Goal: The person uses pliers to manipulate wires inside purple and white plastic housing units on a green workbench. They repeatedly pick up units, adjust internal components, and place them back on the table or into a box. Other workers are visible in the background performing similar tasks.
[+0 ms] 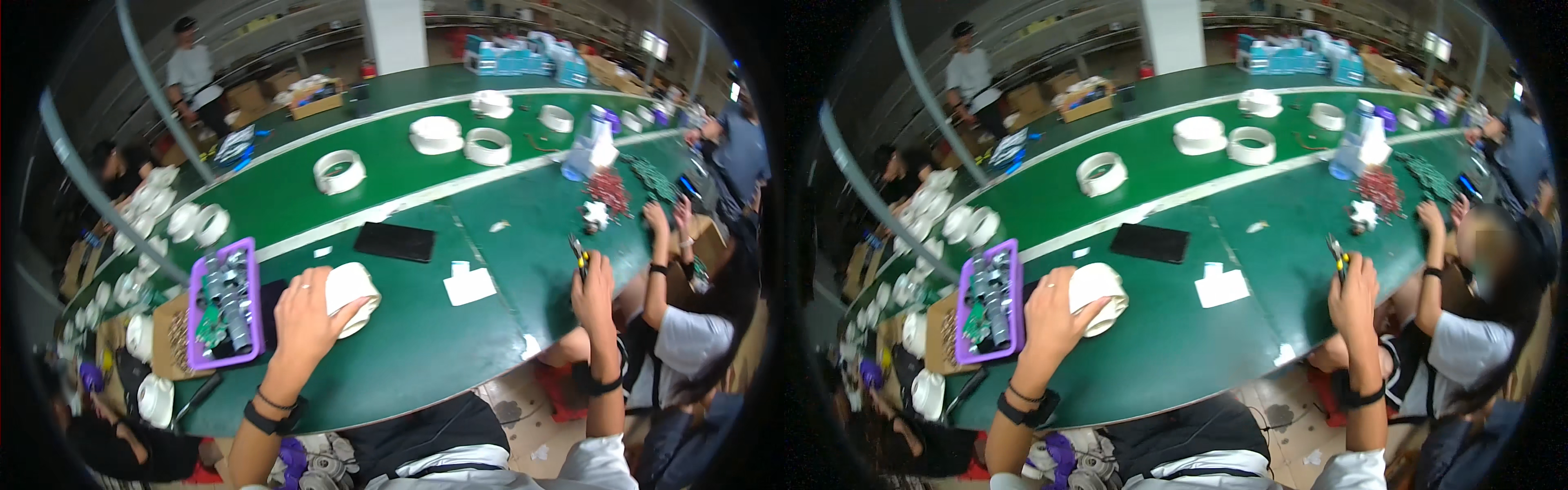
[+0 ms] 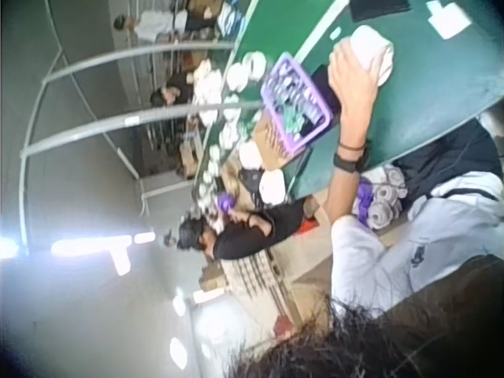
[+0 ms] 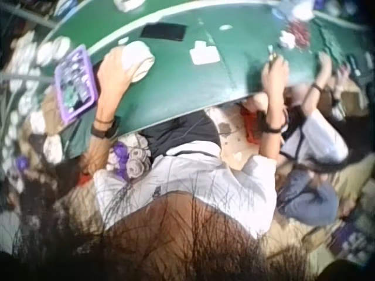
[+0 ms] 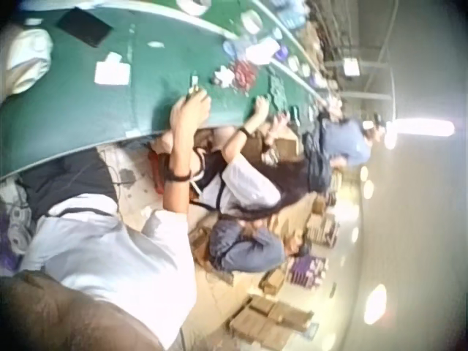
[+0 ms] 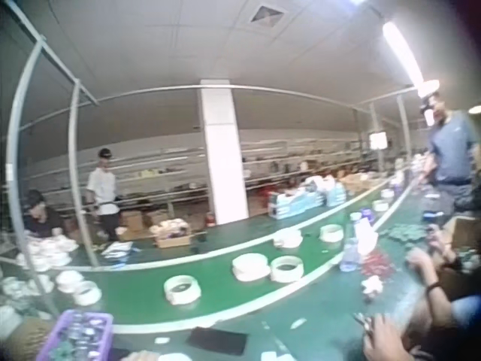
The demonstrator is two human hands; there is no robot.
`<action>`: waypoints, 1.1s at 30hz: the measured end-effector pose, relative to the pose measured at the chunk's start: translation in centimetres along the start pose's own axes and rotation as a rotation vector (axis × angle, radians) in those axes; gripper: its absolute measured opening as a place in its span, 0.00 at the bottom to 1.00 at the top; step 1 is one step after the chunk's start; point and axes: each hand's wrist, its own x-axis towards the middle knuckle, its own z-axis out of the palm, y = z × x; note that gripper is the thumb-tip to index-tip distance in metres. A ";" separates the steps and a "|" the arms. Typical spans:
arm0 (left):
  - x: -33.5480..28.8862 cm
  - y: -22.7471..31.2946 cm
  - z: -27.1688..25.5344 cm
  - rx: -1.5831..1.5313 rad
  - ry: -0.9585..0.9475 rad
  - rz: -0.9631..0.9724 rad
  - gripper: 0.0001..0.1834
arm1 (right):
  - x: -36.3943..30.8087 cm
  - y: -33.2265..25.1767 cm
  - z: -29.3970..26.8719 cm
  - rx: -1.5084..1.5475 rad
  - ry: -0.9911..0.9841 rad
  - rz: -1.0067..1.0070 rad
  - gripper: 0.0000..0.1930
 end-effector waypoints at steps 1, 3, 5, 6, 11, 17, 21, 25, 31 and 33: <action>-0.1 -0.4 -0.5 -0.026 0.003 -0.037 0.28 | -1.1 -2.0 0.2 0.066 0.023 -0.041 0.17; 0.3 -1.6 -0.9 -0.261 -0.006 -0.245 0.24 | -3.4 -4.8 0.5 0.159 -0.018 -0.103 0.19; 0.9 -4.2 0.5 -0.418 0.127 -0.367 0.21 | -5.4 -7.2 0.9 0.202 -0.075 -0.117 0.20; 2.1 -5.5 1.2 -0.515 0.154 -0.437 0.21 | -6.3 -7.8 1.1 0.215 -0.120 -0.099 0.21; 9.2 -16.7 6.2 -1.167 0.295 -0.918 0.32 | -7.5 -9.8 1.3 0.247 -0.094 -0.197 0.25; 12.3 -26.5 14.4 -1.540 0.543 -1.088 0.28 | -7.4 -9.4 2.0 0.280 -0.123 -0.191 0.23; 12.1 -23.9 18.6 -1.185 0.248 -1.085 0.27 | -7.3 -8.9 1.7 0.242 -0.118 -0.165 0.22; 10.5 -18.4 14.7 -0.954 0.125 -0.934 0.30 | -7.4 -9.0 2.0 0.239 -0.129 -0.164 0.20; 6.3 -8.5 10.4 -0.839 -0.092 -0.515 0.28 | -7.6 -9.2 1.8 0.274 -0.152 -0.123 0.19; 4.5 -6.1 10.2 -0.866 -0.185 -0.342 0.23 | -7.7 -9.1 1.7 0.274 -0.140 -0.125 0.19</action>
